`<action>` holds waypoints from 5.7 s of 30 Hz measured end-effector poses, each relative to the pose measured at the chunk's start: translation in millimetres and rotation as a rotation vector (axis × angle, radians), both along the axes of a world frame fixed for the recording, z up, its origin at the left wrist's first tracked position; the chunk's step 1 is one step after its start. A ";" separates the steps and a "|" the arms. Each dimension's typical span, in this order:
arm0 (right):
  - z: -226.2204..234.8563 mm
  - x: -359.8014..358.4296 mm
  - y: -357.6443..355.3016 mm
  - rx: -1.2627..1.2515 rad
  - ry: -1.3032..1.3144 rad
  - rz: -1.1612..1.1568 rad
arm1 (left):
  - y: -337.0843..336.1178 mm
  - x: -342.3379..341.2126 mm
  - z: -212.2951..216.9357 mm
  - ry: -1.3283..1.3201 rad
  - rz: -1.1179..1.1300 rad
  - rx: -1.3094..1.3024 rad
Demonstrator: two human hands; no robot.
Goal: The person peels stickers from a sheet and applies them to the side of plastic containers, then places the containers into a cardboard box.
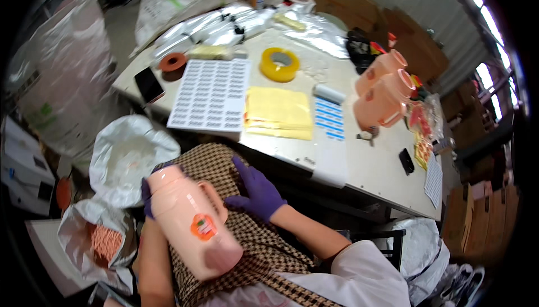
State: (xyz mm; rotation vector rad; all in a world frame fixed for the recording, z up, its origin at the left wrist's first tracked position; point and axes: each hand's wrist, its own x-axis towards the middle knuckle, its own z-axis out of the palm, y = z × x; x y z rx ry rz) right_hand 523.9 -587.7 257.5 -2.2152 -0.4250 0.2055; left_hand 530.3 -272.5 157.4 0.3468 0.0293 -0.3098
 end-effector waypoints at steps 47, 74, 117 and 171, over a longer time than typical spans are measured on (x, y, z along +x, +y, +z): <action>16.7 181.1 -36.2 -0.454 -0.547 -0.043 | -111.2 171.7 114.6 -1.329 -0.024 2.244; 40.6 -35.9 43.3 -0.218 -0.888 0.382 | -21.2 -13.1 104.8 -0.851 0.318 1.384; 32.8 -40.2 -146.8 0.496 0.414 0.132 | -160.0 -4.4 230.7 -1.270 0.119 0.872; 28.4 164.5 -118.4 0.449 -0.234 -0.613 | -90.1 -47.0 11.4 -0.098 0.009 0.795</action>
